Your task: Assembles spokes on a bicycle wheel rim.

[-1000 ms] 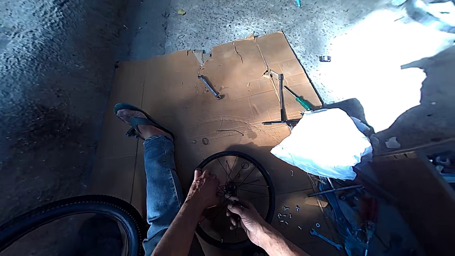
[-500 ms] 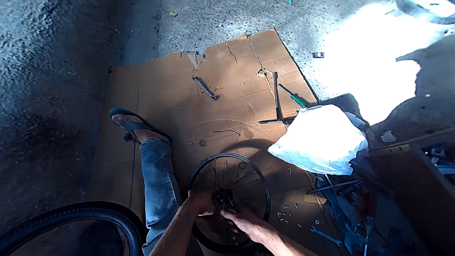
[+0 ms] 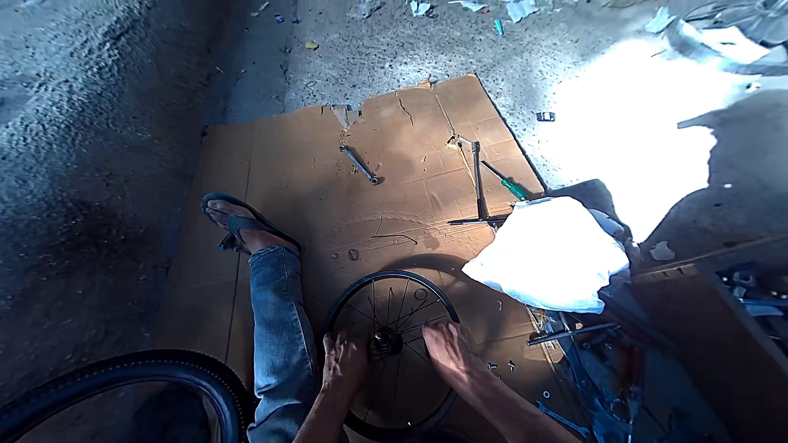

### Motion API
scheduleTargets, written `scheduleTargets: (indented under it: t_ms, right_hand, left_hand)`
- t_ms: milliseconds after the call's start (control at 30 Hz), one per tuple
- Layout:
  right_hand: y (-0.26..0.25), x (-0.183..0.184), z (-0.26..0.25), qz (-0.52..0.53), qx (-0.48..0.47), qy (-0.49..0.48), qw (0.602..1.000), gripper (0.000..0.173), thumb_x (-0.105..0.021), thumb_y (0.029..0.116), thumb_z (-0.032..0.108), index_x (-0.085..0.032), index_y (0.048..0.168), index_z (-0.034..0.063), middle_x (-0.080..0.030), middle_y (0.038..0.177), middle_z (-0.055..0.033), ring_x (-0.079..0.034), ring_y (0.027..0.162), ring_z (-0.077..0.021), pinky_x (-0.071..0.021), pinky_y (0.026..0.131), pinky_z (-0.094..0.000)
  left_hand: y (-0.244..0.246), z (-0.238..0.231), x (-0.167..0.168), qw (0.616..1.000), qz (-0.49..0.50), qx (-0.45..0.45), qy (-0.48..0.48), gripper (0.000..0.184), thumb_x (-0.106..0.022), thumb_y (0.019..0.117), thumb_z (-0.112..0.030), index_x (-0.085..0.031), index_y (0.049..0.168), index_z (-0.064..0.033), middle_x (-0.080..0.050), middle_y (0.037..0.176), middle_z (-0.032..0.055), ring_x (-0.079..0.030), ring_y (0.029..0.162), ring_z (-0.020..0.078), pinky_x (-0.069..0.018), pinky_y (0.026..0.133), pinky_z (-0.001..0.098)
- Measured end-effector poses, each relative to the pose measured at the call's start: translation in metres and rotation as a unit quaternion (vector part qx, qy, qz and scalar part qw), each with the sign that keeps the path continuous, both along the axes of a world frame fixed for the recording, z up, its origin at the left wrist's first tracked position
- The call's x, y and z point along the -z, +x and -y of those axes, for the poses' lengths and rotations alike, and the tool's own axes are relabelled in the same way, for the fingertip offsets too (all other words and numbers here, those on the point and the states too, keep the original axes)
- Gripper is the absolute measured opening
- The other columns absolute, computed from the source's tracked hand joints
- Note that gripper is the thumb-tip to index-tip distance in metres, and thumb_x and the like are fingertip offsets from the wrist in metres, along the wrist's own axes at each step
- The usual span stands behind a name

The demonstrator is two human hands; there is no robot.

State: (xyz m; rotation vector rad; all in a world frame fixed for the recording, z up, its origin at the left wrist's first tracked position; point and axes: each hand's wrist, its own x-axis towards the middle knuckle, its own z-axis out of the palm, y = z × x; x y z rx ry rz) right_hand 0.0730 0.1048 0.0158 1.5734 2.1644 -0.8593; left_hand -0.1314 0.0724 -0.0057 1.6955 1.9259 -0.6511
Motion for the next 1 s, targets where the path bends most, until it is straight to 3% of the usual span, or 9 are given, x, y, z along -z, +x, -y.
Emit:
scheduleTargets:
  t_ms: [67,133,233,300,400,567,700,833,1000]
  right_hand:
    - [0.004,-0.001,0.001,-0.005,0.000,0.074,0.997,0.031,-0.044,0.1017,0.007,-0.067,0.122,0.0012,-0.069,0.111,-0.0221,-0.068,0.104,-0.0395,-0.0538,0.086,-0.0541]
    - [0.011,-0.015,0.001,-0.015,-0.026,0.044,0.999,0.027,-0.048,0.1005,0.009,-0.067,0.117,0.0000,-0.069,0.109,-0.0227,-0.067,0.104,-0.0403,-0.0531,0.087,-0.0553]
    - [0.021,-0.036,0.009,-0.025,-0.064,-0.073,0.995,0.024,-0.055,0.0983,0.018,-0.066,0.108,-0.0006,-0.068,0.108,-0.0234,-0.066,0.106,-0.0419,-0.0506,0.087,-0.0594]
    - [0.022,-0.033,0.020,-0.044,-0.070,-0.106,0.991,0.027,-0.054,0.0968,0.024,-0.066,0.102,0.0001,-0.069,0.104,-0.0218,-0.067,0.103,-0.0407,-0.0512,0.083,-0.0597]
    - [0.020,-0.022,0.034,-0.077,-0.041,-0.125,0.988,0.036,-0.044,0.1037,0.031,-0.066,0.106,0.0028,-0.069,0.107,-0.0195,-0.067,0.107,-0.0369,-0.0516,0.086,-0.0567]
    - [0.035,-0.008,0.070,-0.095,0.017,0.084,0.992,0.042,-0.035,0.1072,0.041,-0.065,0.108,0.0113,-0.068,0.075,-0.0113,-0.072,0.074,-0.0314,-0.0556,0.063,-0.0477]
    - [0.049,-0.013,0.096,-0.194,-0.021,-0.012,0.981,0.046,-0.040,0.1072,0.046,-0.066,0.111,0.0085,-0.069,0.078,-0.0147,-0.072,0.076,-0.0350,-0.0565,0.067,-0.0544]
    - [0.070,-0.005,0.099,-0.201,-0.127,-0.209,0.949,0.052,-0.046,0.1059,0.047,-0.069,0.103,0.0003,-0.070,0.095,-0.0235,-0.069,0.097,-0.0419,-0.0524,0.084,-0.0625]
    - [0.121,0.039,0.091,-0.070,0.059,-0.069,0.993,0.038,-0.052,0.1011,0.041,-0.072,0.111,0.0098,-0.072,0.108,-0.0166,-0.069,0.104,-0.0365,-0.0550,0.086,-0.0580]
  left_hand:
    - [0.001,0.007,-0.006,0.998,0.013,-0.027,0.053,0.045,-0.059,0.0976,-0.029,-0.061,0.139,-0.0120,-0.056,0.144,0.0172,-0.046,0.140,0.0381,-0.0219,0.120,0.0630]
    - [0.013,0.019,-0.023,0.988,0.038,-0.068,0.134,0.048,-0.063,0.0912,-0.026,-0.062,0.136,-0.0068,-0.055,0.143,0.0193,-0.050,0.135,0.0389,-0.0373,0.112,0.0596]
    - [0.047,0.042,-0.043,0.939,0.189,-0.247,0.147,0.032,-0.056,0.0985,-0.021,-0.069,0.122,-0.0034,-0.072,0.112,0.0140,-0.071,0.100,0.0278,-0.0585,0.087,0.0494]
    - [0.066,0.053,-0.034,0.819,0.370,-0.435,0.056,0.034,-0.048,0.1092,-0.026,-0.064,0.124,0.0003,-0.074,0.099,0.0134,-0.075,0.082,0.0234,-0.0639,0.075,0.0411]
    - [0.087,0.060,-0.005,0.607,0.488,-0.625,0.062,0.033,-0.051,0.1089,-0.025,-0.066,0.116,0.0034,-0.072,0.095,0.0163,-0.072,0.084,0.0245,-0.0604,0.078,0.0409]
    - [0.099,0.060,0.006,0.453,0.514,-0.724,0.077,0.031,-0.045,0.1107,-0.023,-0.060,0.119,0.0030,-0.072,0.097,0.0173,-0.073,0.084,0.0263,-0.0612,0.073,0.0417]
    - [0.092,0.059,0.000,0.400,0.605,-0.687,0.037,0.058,-0.024,0.1118,-0.046,-0.056,0.123,0.0009,-0.072,0.105,0.0192,-0.073,0.093,0.0319,-0.0605,0.080,0.0471]
    - [0.088,0.054,0.002,0.409,0.608,-0.680,0.027,0.031,-0.042,0.1106,-0.021,-0.060,0.117,0.0039,-0.073,0.103,0.0209,-0.074,0.089,0.0320,-0.0624,0.077,0.0453]
    - [0.081,0.060,0.013,0.482,0.604,-0.635,0.010,0.029,-0.047,0.1096,-0.020,-0.063,0.117,0.0019,-0.072,0.099,0.0168,-0.069,0.071,0.0217,-0.0584,0.060,0.0327]
